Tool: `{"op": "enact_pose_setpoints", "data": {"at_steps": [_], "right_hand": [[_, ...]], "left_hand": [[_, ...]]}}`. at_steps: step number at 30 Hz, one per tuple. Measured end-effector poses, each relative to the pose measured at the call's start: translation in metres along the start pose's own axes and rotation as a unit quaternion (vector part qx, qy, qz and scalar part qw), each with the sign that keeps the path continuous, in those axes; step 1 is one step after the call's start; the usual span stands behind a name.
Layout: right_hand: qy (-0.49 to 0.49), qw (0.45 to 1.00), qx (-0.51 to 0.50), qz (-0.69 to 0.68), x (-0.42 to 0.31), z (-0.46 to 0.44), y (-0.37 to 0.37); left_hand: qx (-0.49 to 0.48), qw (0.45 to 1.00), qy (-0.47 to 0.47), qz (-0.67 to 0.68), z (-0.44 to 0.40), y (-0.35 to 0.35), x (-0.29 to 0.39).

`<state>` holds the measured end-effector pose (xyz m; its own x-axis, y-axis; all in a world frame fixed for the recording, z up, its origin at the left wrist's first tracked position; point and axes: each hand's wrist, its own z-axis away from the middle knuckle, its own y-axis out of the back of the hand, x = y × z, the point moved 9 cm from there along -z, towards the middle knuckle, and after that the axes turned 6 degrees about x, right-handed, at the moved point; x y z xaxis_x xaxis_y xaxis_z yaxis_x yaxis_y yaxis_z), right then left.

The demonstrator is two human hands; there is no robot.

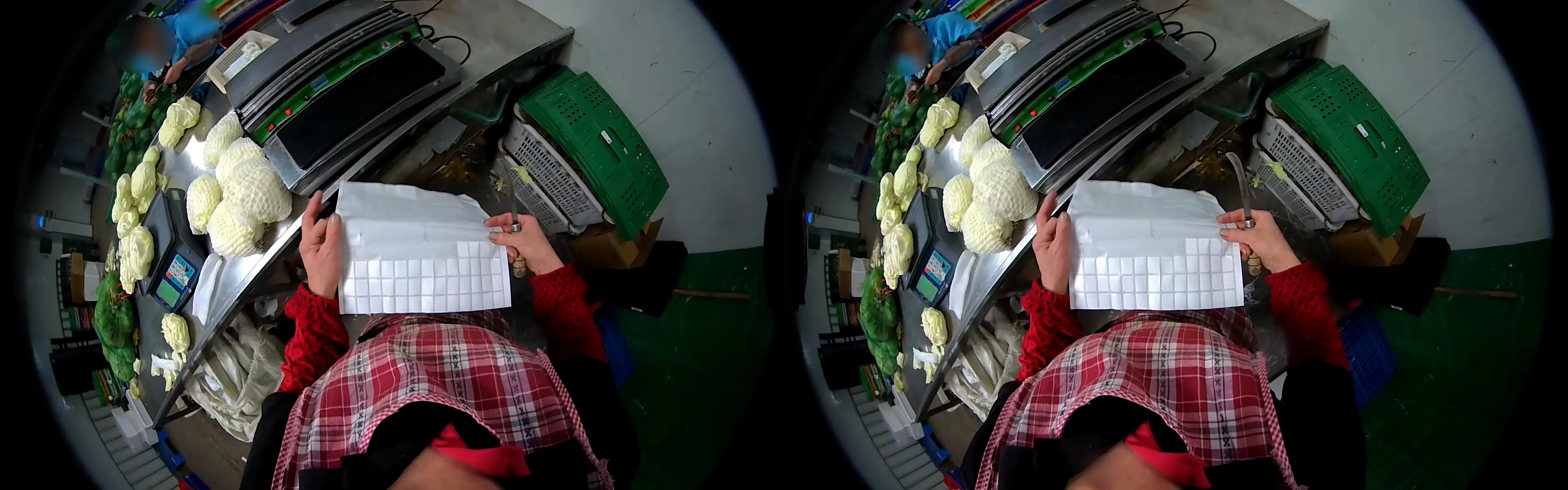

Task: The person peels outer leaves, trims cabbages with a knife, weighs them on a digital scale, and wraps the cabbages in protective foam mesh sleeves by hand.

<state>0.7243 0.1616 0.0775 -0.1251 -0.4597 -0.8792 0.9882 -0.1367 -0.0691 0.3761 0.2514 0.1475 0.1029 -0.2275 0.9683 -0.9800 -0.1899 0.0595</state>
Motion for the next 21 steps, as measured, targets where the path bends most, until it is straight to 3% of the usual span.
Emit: {"op": "enact_pose_setpoints", "data": {"at_steps": [4,5,6,8,10,12,14,17,21], "right_hand": [[0.039,0.999,0.027,-0.008,-0.004,0.001,0.005],[0.056,0.998,0.035,0.009,-0.007,0.003,0.007],[0.057,0.998,0.035,0.008,-0.005,0.004,0.008],[0.059,0.993,0.03,0.097,0.001,0.001,0.007],[0.044,0.992,0.035,0.115,0.016,-0.007,0.015],[0.08,0.985,0.081,0.126,0.014,-0.012,0.027],[0.102,0.989,0.08,0.068,0.021,-0.017,0.026],[0.068,0.997,0.023,-0.006,0.036,-0.026,0.006],[0.025,0.999,0.009,-0.046,0.079,-0.071,-0.004]], "left_hand": [[-0.053,0.991,-0.105,-0.058,0.003,-0.002,0.011],[-0.024,0.999,-0.022,-0.024,0.004,0.0,-0.001],[-0.025,0.999,-0.023,-0.024,0.006,0.003,-0.004],[-0.05,0.993,0.094,-0.05,0.006,0.007,-0.032],[-0.068,0.996,0.053,0.002,0.008,-0.006,-0.019],[-0.079,0.988,0.129,0.016,0.015,-0.013,-0.029],[-0.054,0.988,0.141,-0.007,0.014,-0.008,-0.045],[0.039,0.984,0.171,-0.018,0.011,0.007,-0.069],[-0.002,0.973,0.228,-0.045,0.027,0.023,-0.111]]}}
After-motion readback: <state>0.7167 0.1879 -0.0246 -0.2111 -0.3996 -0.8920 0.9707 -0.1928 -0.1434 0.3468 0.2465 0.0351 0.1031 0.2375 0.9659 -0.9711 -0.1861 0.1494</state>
